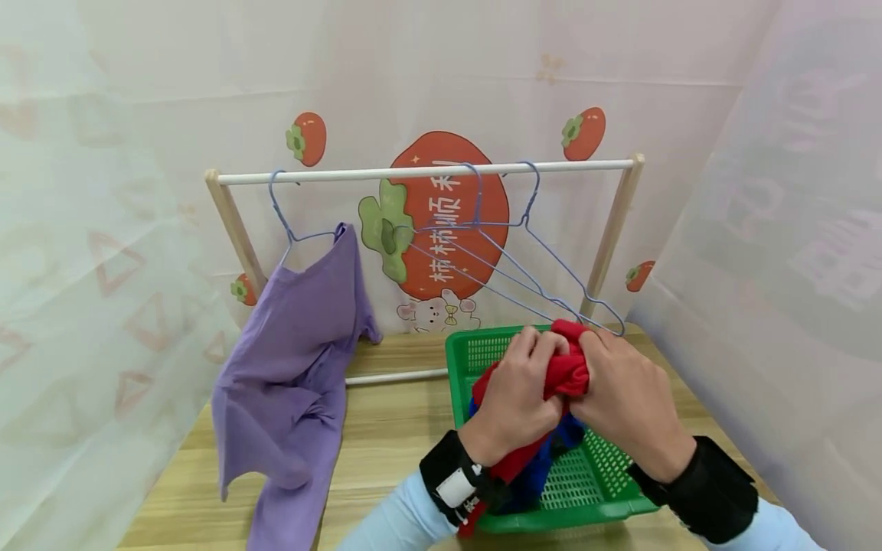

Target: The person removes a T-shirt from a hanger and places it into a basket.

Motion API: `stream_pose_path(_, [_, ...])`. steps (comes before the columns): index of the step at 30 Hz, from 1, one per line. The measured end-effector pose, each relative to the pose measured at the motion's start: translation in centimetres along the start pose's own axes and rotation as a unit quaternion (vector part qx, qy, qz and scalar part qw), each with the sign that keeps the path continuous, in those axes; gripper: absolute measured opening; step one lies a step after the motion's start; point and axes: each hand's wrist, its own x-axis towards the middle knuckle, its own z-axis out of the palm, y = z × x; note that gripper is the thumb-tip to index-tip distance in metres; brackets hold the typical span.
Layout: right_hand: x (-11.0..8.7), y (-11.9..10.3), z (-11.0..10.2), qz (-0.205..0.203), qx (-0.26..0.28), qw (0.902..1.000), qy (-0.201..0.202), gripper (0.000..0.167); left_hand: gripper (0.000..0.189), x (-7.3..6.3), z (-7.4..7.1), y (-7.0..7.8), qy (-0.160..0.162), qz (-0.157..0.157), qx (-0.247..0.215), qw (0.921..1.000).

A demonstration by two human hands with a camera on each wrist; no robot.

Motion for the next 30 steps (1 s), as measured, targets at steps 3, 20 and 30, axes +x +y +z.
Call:
stream_pose_path(3, [-1.2, 1.7, 1.5, -0.029, 0.051, 0.993, -0.102, 0.045, 0.056, -1.2, 0.3, -1.1, -0.146, -0.043, 0.063, 0.9863])
stream_pose_path(20, [5.5, 14.3, 4.4, 0.11, 0.153, 0.9297, -0.317, 0.064, 0.035, -7.7, -10.6, -5.6, -0.064, -0.14, 0.167, 0.9739])
stream_pose_path(30, [12.0, 16.8, 7.5, 0.269, 0.354, 0.8772, -0.18, 0.107, 0.036, -10.1, -20.8, -8.3, 0.242, -0.203, 0.283, 0.9057])
